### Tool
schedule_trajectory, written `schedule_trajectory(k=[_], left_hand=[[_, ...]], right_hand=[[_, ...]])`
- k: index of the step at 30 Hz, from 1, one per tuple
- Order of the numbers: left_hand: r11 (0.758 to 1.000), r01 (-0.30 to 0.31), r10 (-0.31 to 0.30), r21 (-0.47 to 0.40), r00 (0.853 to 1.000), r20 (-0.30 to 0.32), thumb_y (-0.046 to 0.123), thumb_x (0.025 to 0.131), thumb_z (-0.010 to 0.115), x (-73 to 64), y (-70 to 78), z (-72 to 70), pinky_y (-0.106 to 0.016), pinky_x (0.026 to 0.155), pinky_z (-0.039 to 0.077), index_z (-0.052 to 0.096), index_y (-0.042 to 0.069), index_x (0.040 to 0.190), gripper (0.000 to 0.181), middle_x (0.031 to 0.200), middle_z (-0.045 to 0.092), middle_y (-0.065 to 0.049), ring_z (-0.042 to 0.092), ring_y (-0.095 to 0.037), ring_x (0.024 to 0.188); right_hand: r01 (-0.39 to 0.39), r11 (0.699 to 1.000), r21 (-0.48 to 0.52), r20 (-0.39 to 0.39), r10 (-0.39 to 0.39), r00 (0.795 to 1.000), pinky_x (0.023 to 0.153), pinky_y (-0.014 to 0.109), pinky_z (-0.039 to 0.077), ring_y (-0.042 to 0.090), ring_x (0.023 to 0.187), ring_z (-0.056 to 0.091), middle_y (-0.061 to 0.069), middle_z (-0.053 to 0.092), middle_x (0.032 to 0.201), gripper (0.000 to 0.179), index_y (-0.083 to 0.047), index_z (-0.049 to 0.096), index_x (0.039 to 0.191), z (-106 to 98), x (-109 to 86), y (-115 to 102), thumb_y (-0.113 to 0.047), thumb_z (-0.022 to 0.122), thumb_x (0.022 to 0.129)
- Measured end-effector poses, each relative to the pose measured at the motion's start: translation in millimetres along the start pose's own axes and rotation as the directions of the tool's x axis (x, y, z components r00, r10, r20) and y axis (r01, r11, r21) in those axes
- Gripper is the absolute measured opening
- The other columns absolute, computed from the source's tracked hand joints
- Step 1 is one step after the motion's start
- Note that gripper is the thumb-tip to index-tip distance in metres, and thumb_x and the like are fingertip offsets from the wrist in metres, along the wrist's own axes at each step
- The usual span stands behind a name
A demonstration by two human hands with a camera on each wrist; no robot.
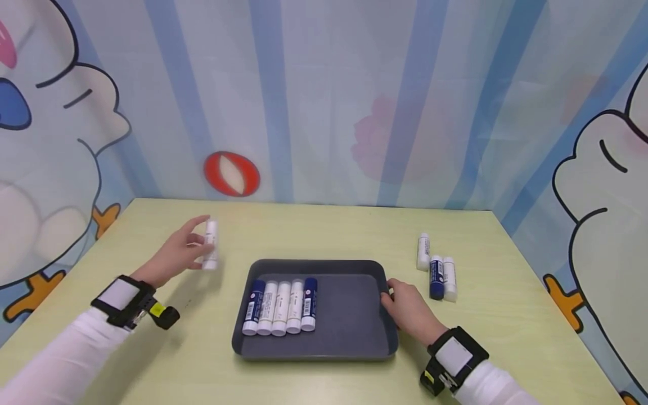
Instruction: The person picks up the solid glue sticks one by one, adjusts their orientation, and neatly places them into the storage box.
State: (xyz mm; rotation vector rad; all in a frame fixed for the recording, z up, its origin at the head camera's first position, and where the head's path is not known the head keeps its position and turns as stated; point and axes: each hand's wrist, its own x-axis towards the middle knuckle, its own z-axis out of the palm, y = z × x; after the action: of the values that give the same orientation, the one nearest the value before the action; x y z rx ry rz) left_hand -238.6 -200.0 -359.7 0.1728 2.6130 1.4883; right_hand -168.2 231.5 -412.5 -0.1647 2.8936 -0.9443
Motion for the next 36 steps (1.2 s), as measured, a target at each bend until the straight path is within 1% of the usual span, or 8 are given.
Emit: schedule_trajectory(k=[4,8,13,15,21,27,31,36], left_hand=[[0.997,-0.061,0.064,-0.047,0.996,0.058,0.014,0.088,0.056,-4.2,19.3,21.9,-0.036,0.067,0.051,0.019,0.018,0.141,0.064,0.108,0.044,-0.020,0.053,-0.031,0.092],[0.991,-0.101,0.112,-0.089,0.985,0.129,0.012,0.087,0.057,-10.2,38.0,42.4,-0.036,0.066,0.051,0.022,0.017,0.136,0.060,0.105,0.047,-0.019,0.056,-0.028,0.087],[0.989,-0.116,0.135,-0.093,0.963,0.234,0.012,0.086,0.059,-14.4,56.8,68.5,-0.036,0.066,0.051,0.023,0.016,0.132,0.059,0.099,0.049,-0.016,0.057,-0.023,0.082],[0.988,-0.126,0.146,-0.088,0.950,0.276,0.012,0.085,0.060,-14.8,62.0,78.3,-0.038,0.065,0.051,0.024,0.016,0.130,0.058,0.096,0.051,-0.015,0.057,-0.023,0.080],[0.982,-0.188,0.182,-0.019,0.913,0.366,0.013,0.083,0.062,-15.8,78.4,101.8,-0.039,0.063,0.051,0.027,0.017,0.125,0.055,0.087,0.053,-0.013,0.057,-0.022,0.074],[0.971,-0.221,0.160,0.088,0.881,0.446,0.018,0.081,0.066,-12.6,92.8,124.7,-0.037,0.060,0.050,0.028,0.015,0.122,0.056,0.082,0.054,-0.012,0.056,-0.023,0.065],[0.946,-0.266,0.152,0.185,0.869,0.470,0.020,0.078,0.070,-6.4,100.7,142.3,-0.031,0.053,0.048,0.032,0.017,0.119,0.056,0.079,0.057,-0.007,0.055,-0.020,0.059],[0.929,-0.278,0.132,0.243,0.865,0.484,0.018,0.075,0.072,-0.4,105.3,163.0,-0.028,0.049,0.046,0.035,0.015,0.115,0.055,0.084,0.055,-0.005,0.055,-0.017,0.060]], right_hand=[[0.004,1.000,0.001,-0.003,-0.004,1.000,0.041,0.031,0.042,0.016,0.045,0.049,0.009,0.060,0.077,0.029,0.006,0.048,0.112,0,-0.4,0,-0.012,0.049,0.090],[0.002,1.000,0.006,0.000,-0.002,1.000,0.041,0.031,0.042,0.016,0.046,0.050,0.008,0.060,0.078,0.029,0.006,0.048,0.113,0,0.1,0,-0.013,0.049,0.090],[0.001,1.000,0.002,0.005,-0.001,1.000,0.041,0.031,0.042,0.016,0.045,0.049,0.008,0.060,0.077,0.029,0.006,0.048,0.113,-1,0.1,0,-0.012,0.049,0.090],[-0.001,1.000,0.001,0.008,0.001,1.000,0.042,0.031,0.042,0.016,0.046,0.050,0.008,0.060,0.077,0.029,0.006,0.048,0.113,0,0.1,-1,-0.012,0.049,0.090],[-0.010,1.000,0.006,0.015,0.010,1.000,0.042,0.031,0.043,0.016,0.046,0.050,0.008,0.060,0.078,0.030,0.006,0.048,0.114,-1,0.5,-2,-0.012,0.048,0.090],[-0.010,1.000,-0.003,0.014,0.010,1.000,0.042,0.030,0.043,0.016,0.047,0.050,0.008,0.060,0.078,0.030,0.006,0.048,0.114,-2,0.8,-1,-0.012,0.049,0.090],[-0.009,1.000,-0.003,0.009,0.009,1.000,0.042,0.031,0.043,0.016,0.047,0.050,0.009,0.060,0.079,0.030,0.007,0.048,0.114,-2,-0.1,-1,-0.012,0.049,0.090],[0.005,1.000,-0.001,-0.006,-0.005,1.000,0.042,0.031,0.042,0.016,0.046,0.049,0.008,0.060,0.077,0.028,0.006,0.049,0.111,0,-0.3,0,-0.011,0.049,0.089]])
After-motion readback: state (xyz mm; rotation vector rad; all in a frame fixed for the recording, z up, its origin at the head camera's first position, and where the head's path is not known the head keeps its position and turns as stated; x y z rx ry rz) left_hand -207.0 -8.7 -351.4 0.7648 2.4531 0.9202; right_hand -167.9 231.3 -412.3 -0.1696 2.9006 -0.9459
